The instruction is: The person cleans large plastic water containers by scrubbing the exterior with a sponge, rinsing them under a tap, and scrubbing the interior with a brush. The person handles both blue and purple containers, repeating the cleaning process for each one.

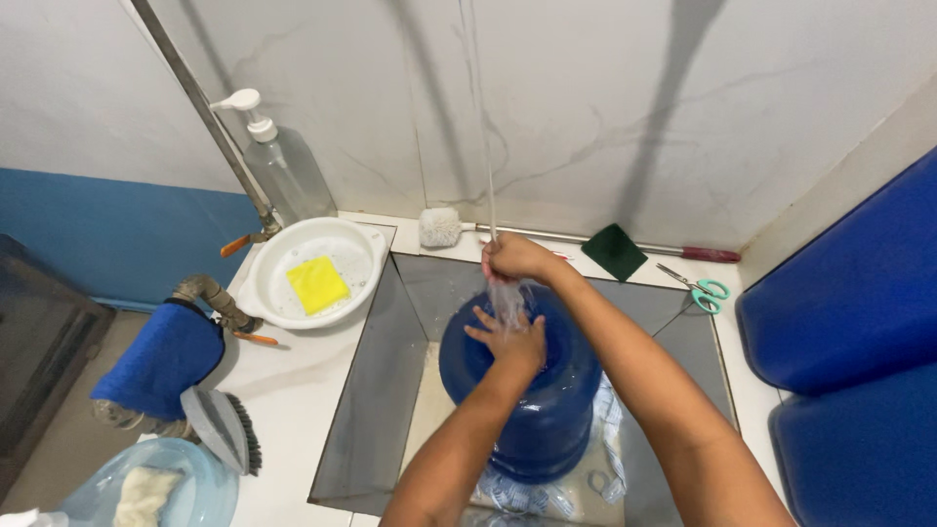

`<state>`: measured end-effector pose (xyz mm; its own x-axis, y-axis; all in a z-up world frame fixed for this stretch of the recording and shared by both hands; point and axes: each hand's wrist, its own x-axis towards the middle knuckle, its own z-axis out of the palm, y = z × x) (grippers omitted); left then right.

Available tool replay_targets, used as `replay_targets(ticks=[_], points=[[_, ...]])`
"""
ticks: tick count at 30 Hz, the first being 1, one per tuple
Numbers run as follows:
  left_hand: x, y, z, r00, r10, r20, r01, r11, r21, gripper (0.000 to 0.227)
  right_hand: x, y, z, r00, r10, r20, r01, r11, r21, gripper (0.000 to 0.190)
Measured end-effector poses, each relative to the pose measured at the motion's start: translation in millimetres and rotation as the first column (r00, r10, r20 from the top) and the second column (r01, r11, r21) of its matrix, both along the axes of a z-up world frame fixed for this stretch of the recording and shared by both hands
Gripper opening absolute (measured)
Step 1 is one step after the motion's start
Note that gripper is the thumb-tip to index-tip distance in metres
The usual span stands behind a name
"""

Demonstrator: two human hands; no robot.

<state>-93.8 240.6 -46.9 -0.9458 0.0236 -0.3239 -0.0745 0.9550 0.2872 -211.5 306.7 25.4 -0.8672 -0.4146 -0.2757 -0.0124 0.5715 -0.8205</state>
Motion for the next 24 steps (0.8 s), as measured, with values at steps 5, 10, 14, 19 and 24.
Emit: replay_targets(ticks=[5,10,14,19,24], points=[[19.9,0.0,-21.6,0.957,-0.271,-0.103,0.281,0.954,0.103,0.083,-2.3,3.7,-10.6,0.992,0.063,-0.111,-0.055,0.996,0.072,0.026],[8.4,-6.2,-22.9,0.992,-0.121,0.022,0.121,0.993,0.006,0.073,-6.8,3.7,-18.4,0.993,0.051,-0.109,-0.042,0.996,0.078,0.020],[9.1,-32.8,-17.1,0.943,-0.318,-0.100,0.326,0.943,0.072,0.071,-16.1,11.0,-28.9,0.995,0.027,-0.099,-0.013,0.991,0.135,0.023],[31.4,-63.7,-24.7,0.682,-0.536,-0.498,0.632,0.775,0.031,0.058,28.6,24.5,-63.8,0.904,0.076,-0.422,0.095,0.924,0.371,0.036],[31.9,-131.6,-61.3,0.868,0.025,-0.495,0.202,0.894,0.399,0.027,162.0,65.9,-110.5,0.995,0.021,-0.093,0.063,0.587,0.807,0.078]])
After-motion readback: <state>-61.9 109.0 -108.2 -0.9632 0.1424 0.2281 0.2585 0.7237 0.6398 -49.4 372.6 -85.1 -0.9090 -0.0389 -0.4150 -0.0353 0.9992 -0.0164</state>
